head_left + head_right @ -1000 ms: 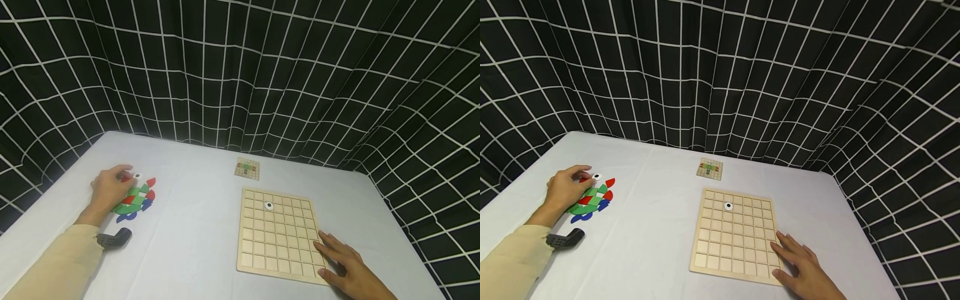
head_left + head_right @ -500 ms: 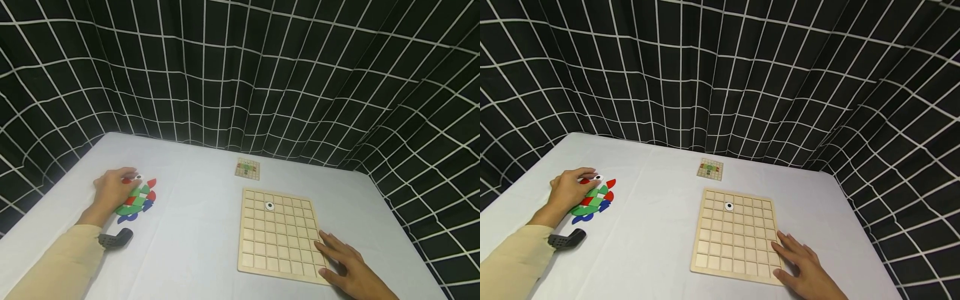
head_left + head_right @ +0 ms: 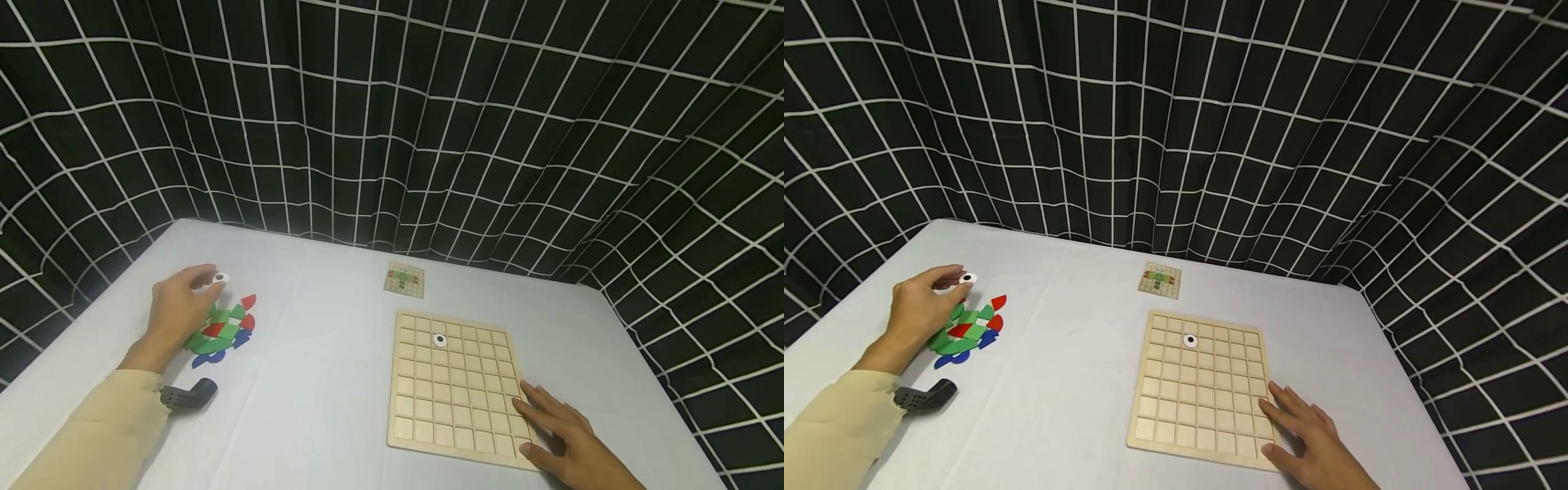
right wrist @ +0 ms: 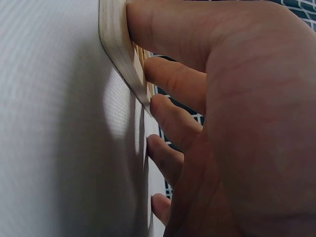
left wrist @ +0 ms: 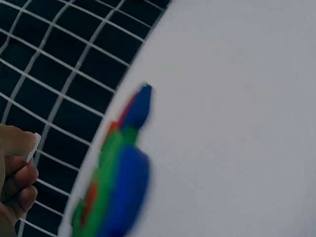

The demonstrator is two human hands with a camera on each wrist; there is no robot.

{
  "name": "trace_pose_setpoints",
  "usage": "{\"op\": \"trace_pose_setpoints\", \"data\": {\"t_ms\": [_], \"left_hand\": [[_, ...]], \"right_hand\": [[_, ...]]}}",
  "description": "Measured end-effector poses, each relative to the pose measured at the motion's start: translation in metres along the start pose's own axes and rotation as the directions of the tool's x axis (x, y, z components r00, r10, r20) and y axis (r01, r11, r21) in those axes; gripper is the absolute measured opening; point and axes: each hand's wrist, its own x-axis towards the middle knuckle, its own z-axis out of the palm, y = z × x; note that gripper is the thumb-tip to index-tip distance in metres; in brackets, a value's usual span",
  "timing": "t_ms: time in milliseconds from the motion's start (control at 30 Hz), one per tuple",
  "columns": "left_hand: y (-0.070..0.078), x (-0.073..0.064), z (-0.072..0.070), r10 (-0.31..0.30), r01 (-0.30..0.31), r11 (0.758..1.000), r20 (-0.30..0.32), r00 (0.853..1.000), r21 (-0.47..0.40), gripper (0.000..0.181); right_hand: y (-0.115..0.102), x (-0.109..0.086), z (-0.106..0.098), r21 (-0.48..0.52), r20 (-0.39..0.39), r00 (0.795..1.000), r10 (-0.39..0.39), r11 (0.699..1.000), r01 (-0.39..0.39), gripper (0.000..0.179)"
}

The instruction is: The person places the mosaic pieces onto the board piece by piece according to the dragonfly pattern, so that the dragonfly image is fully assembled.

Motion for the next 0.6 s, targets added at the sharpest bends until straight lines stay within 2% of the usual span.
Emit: {"op": "trace_pose_setpoints", "data": {"t_ms": [100,267,367,433,500,600], "left_hand": [[0.007,-0.002,-0.007,0.056,-0.056,0.998,-0.046,0.997,-0.003,0.043],[0.023,-0.005,-0.011,0.120,-0.122,0.992,-0.057,0.991,-0.020,0.044],[0.037,-0.009,-0.012,0.180,-0.184,0.982,-0.074,0.981,-0.051,0.042],[0.049,-0.013,-0.011,0.234,-0.240,0.968,-0.093,0.968,-0.067,0.039],[0.060,-0.016,-0.008,0.291,-0.302,0.950,-0.123,0.949,-0.078,0.036],[0.074,-0.018,-0.002,0.385,-0.406,0.909,-0.182,0.905,-0.093,0.033]], "right_hand": [[0.001,0.001,0.000,-0.002,0.002,1.000,-0.009,1.000,0.009,0.060],[0.000,0.000,-0.001,-0.012,-0.007,1.000,-0.025,1.000,0.025,0.059],[-0.002,0.001,-0.002,-0.001,0.001,1.000,-0.006,1.000,0.006,0.059],[-0.003,0.002,-0.002,0.007,0.006,1.000,0.008,1.000,-0.008,0.059],[-0.003,0.002,-0.002,0.013,0.009,1.000,0.016,1.000,-0.017,0.059],[-0.002,0.001,-0.001,0.013,0.006,1.000,0.014,1.000,-0.014,0.059]]}}
